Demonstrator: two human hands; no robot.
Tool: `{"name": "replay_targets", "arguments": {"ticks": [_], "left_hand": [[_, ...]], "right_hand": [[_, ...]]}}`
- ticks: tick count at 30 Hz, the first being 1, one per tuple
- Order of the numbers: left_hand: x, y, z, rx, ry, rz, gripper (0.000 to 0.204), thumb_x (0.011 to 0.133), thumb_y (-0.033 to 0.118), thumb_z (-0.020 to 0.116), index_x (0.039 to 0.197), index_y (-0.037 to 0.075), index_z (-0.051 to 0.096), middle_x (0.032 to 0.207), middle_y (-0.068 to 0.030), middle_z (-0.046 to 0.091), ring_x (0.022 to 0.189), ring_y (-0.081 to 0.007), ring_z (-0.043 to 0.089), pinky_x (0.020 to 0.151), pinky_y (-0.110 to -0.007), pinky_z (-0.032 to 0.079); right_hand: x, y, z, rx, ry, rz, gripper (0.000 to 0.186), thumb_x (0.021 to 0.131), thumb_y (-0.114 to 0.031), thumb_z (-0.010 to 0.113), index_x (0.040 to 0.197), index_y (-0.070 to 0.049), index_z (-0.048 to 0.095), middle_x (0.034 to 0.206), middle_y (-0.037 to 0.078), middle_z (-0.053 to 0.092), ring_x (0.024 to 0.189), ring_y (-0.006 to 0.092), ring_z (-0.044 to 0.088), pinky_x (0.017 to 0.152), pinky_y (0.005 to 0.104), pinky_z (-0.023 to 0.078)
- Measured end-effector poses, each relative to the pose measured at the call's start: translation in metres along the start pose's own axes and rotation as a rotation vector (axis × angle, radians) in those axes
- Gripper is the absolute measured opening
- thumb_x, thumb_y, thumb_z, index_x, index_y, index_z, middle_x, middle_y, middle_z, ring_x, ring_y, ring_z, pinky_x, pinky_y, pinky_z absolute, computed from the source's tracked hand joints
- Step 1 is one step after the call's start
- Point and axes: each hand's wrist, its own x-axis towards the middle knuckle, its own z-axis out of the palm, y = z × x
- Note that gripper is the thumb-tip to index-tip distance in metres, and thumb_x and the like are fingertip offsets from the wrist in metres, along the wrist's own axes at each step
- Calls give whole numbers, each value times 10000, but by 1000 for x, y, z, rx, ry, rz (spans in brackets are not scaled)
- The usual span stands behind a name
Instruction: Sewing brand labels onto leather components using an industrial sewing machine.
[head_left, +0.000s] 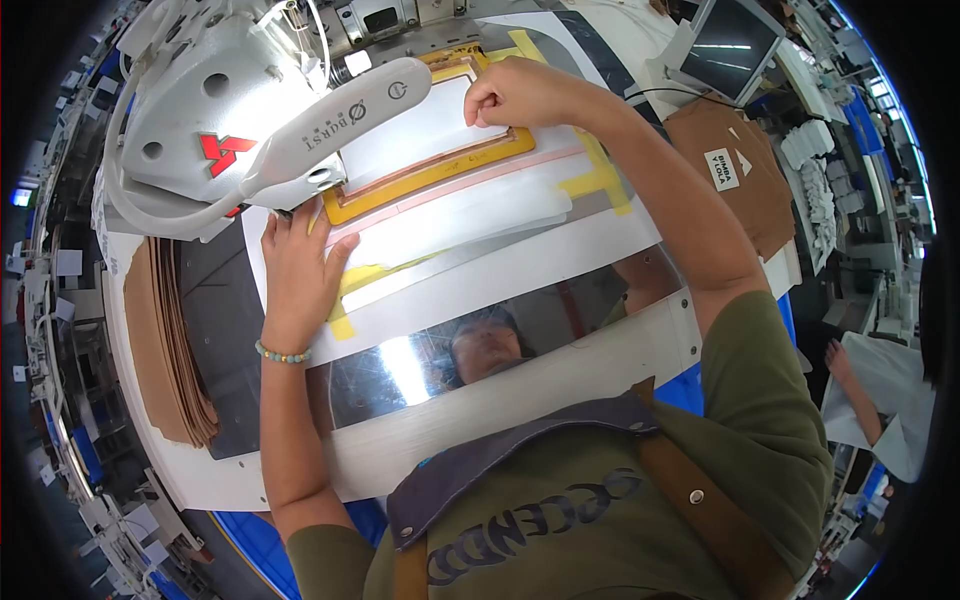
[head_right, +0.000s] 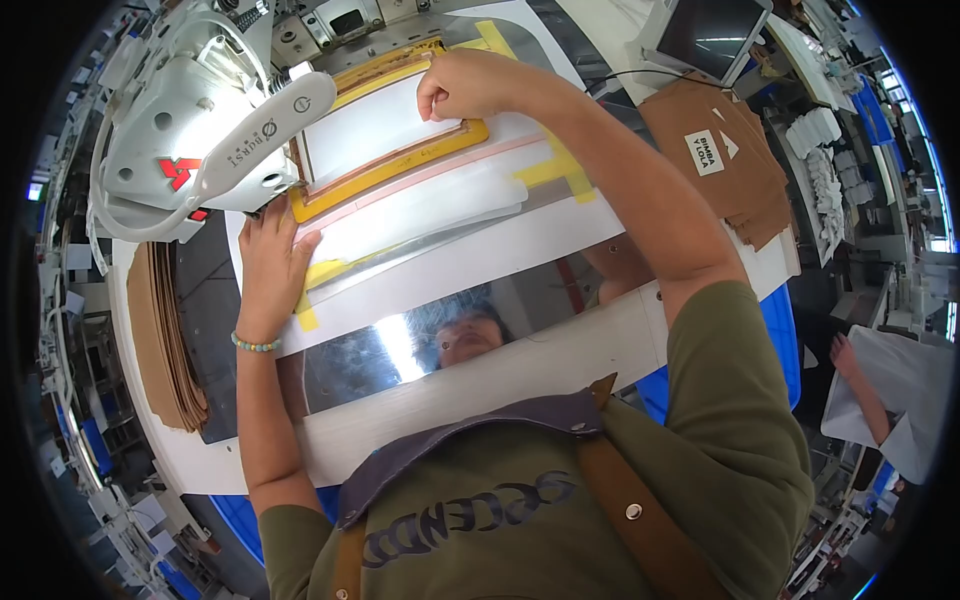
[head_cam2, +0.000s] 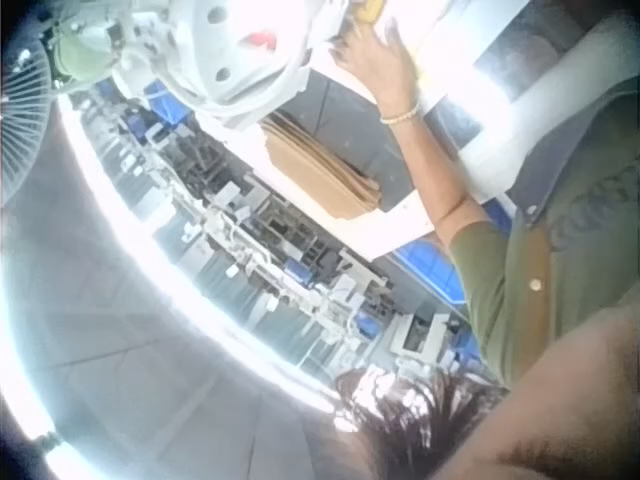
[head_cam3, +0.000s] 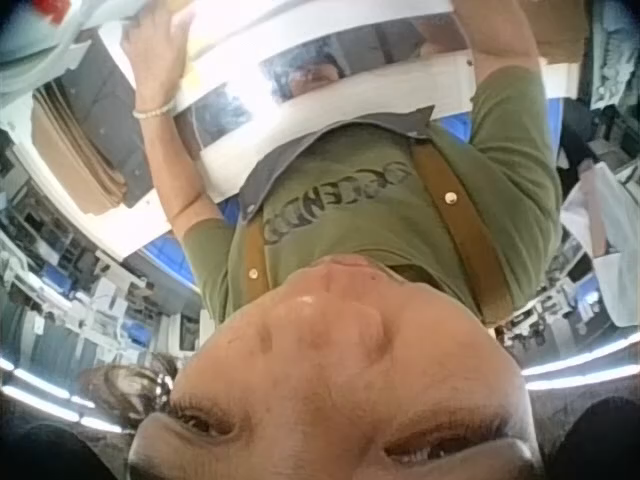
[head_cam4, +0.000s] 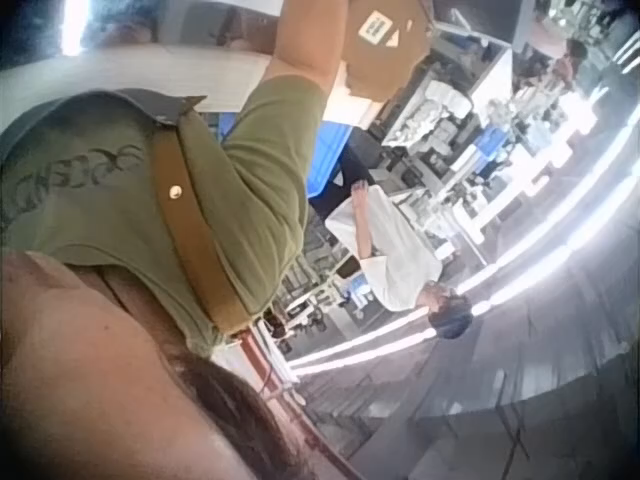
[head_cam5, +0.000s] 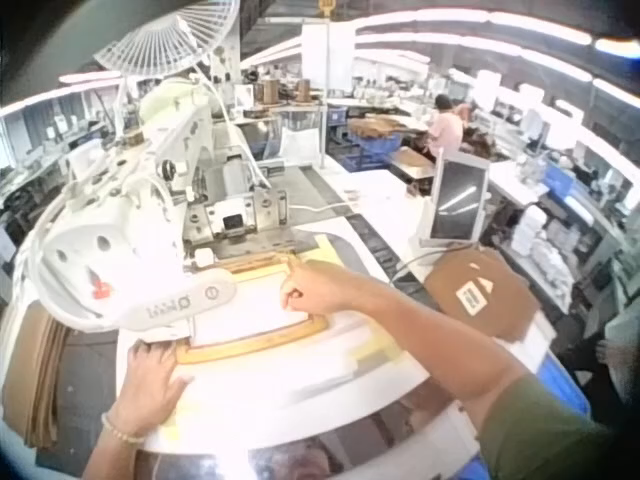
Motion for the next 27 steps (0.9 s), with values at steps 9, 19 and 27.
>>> {"name": "replay_targets", "arguments": {"ticks": [9, 19, 27], "left_hand": [[-4, -6, 4, 45, 16, 41, 547, 1077, 352, 559, 1511, 19, 558, 1564, -187, 520, 1448, -418, 432, 1233, -554, 268], [-4, -7, 6, 34, 10, 40, 509, 1103, 383, 530, 1483, 52, 596, 1577, -195, 503, 1467, -426, 400, 1237, -559, 236], [-6, -11, 12, 46, 17, 47, 525, 1117, 407, 493, 1502, 60, 579, 1586, -195, 490, 1470, -423, 391, 1236, -555, 230]], "right_hand": [[-1, 0, -1, 21, -56, 28, 153, 889, -80, 751, 1018, -22, 810, 738, 31, 694, 684, 122, 610, 647, 298, 460], [12, -12, -7, -124, -146, 82, 153, 793, -17, 742, 943, -42, 760, 709, 35, 699, 683, 169, 648, 670, 339, 495], [13, -35, -10, -387, -209, 61, 156, 806, 21, 727, 915, -69, 793, 996, 61, 723, 1047, 214, 661, 843, 368, 544]]}}
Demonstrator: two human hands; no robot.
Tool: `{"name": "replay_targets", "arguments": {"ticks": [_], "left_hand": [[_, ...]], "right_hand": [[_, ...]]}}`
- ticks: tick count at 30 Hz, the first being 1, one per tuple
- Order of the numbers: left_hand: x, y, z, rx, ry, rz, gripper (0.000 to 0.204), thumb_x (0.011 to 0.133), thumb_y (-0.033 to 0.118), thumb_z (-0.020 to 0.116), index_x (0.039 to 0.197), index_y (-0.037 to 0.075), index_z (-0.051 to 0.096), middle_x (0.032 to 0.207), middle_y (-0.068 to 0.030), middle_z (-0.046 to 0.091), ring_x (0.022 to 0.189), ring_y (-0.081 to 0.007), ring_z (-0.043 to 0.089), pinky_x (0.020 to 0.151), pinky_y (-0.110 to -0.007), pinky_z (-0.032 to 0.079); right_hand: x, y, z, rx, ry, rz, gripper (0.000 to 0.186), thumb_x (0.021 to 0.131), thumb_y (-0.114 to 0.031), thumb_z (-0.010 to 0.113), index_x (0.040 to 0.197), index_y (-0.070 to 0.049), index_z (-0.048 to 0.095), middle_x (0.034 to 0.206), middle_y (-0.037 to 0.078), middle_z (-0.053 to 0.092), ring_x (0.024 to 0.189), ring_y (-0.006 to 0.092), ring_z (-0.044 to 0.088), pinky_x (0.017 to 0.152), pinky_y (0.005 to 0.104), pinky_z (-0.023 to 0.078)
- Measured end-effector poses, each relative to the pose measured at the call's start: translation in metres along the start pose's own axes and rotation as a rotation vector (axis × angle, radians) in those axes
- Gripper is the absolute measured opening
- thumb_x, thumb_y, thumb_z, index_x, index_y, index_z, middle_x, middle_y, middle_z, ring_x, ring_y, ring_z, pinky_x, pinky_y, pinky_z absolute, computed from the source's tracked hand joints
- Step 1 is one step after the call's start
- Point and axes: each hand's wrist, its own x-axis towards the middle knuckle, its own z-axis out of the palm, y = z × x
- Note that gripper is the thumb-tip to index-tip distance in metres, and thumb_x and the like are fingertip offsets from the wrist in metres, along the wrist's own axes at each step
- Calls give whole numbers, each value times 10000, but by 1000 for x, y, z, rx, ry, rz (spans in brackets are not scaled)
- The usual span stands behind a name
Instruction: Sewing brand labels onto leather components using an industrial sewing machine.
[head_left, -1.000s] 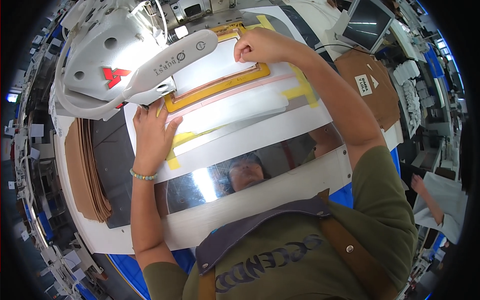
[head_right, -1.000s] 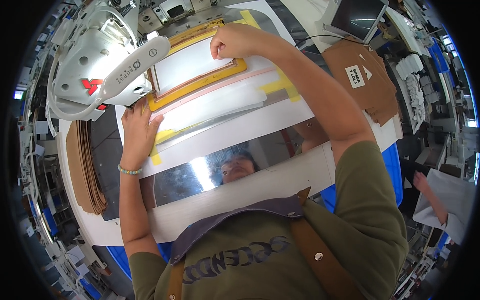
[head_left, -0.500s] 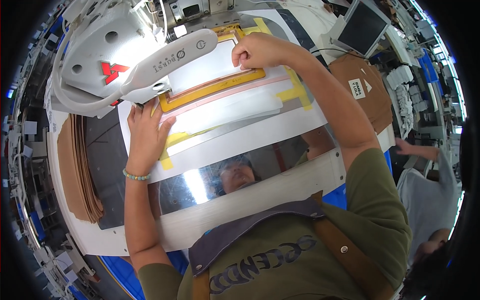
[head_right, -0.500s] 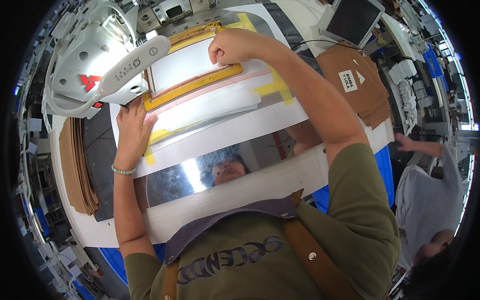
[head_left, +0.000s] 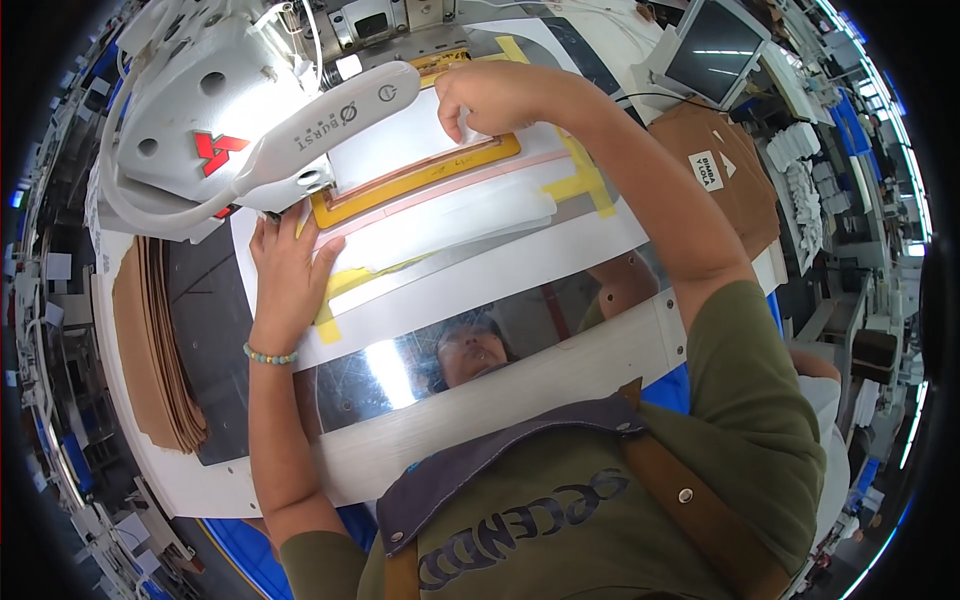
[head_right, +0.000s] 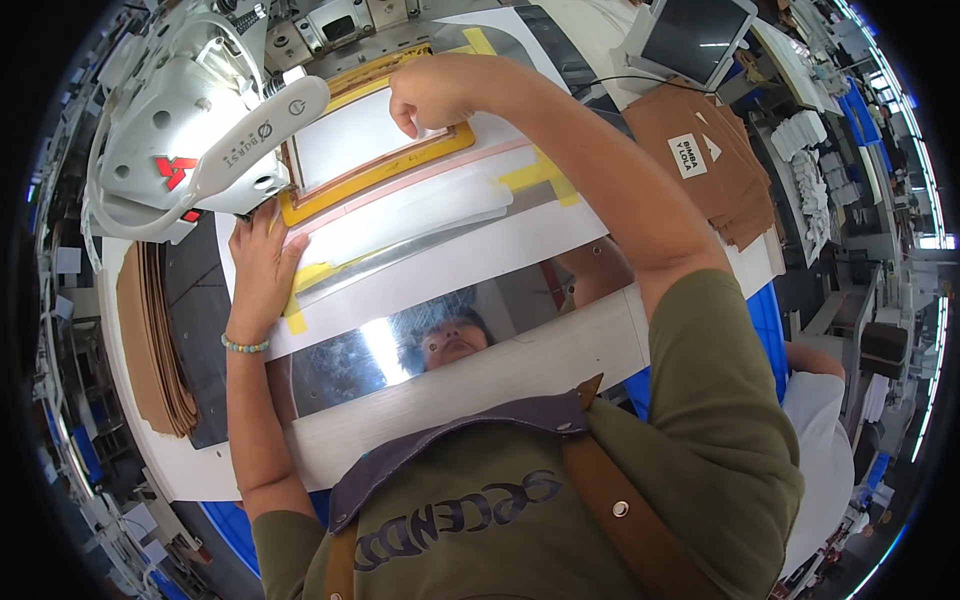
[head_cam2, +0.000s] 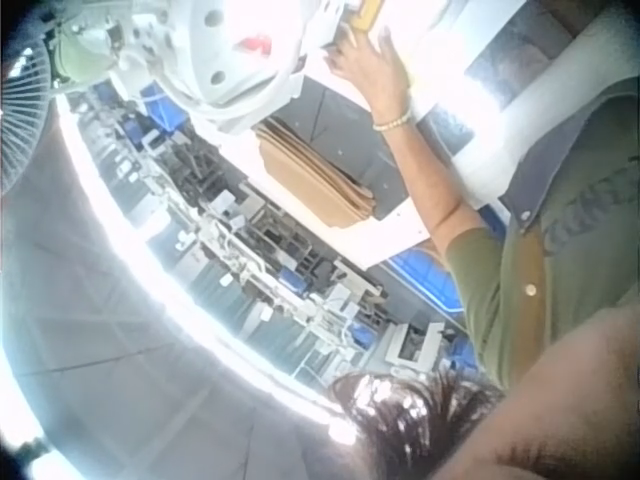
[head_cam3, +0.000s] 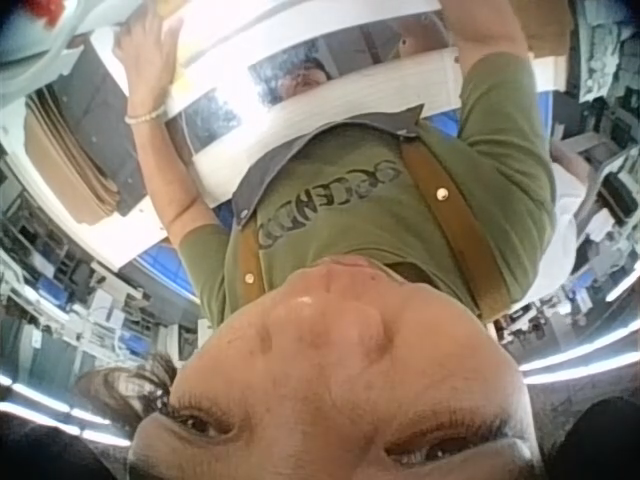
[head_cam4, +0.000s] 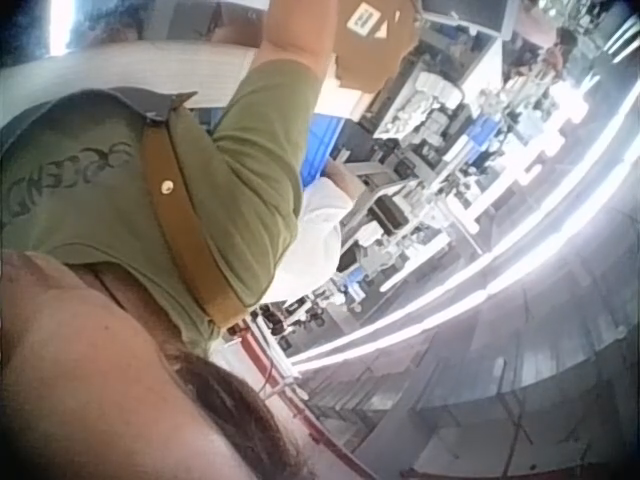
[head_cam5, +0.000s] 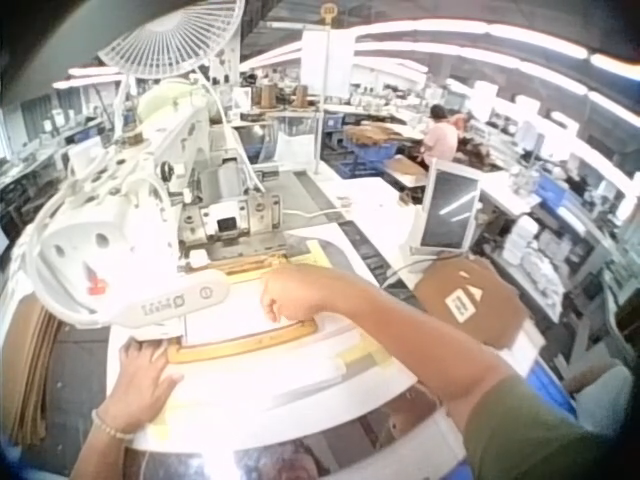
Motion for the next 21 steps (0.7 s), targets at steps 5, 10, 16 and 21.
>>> {"name": "replay_targets", "arguments": {"ticks": [5, 10, 16, 21], "left_hand": [[2, 3, 0, 3, -29, -17, 528, 1113, 388, 502, 1522, 62, 566, 1605, -191, 479, 1491, -426, 374, 1246, -561, 222], [1, 3, -5, -27, -13, -25, 535, 1096, 392, 546, 1514, 60, 585, 1598, -205, 496, 1505, -436, 374, 1255, -588, 215], [-2, -3, -7, -29, 16, -9, 546, 1079, 405, 586, 1504, 62, 600, 1572, -208, 525, 1489, -434, 394, 1254, -612, 222], [-10, -13, -4, -64, -84, -68, 473, 1067, 242, 556, 1457, -23, 593, 1514, -245, 567, 1395, -437, 492, 1197, -538, 326]], "right_hand": [[-7, 3, 32, -347, 142, -136, 130, 853, 3, 737, 930, -56, 824, 1182, 69, 676, 1236, 258, 560, 1009, 375, 522], [7, 8, 19, -427, 540, -220, 126, 954, -45, 676, 878, -10, 770, 1114, 67, 685, 1140, 250, 618, 985, 365, 533], [48, -34, 37, 992, 322, -255, 251, 978, -15, 495, 1021, 2, 742, 1043, 147, 776, 912, 239, 753, 848, 390, 605], [139, -93, 92, 613, 378, -608, 73, 867, -79, 725, 833, -22, 756, 804, 164, 747, 748, 285, 721, 692, 457, 588]]}}
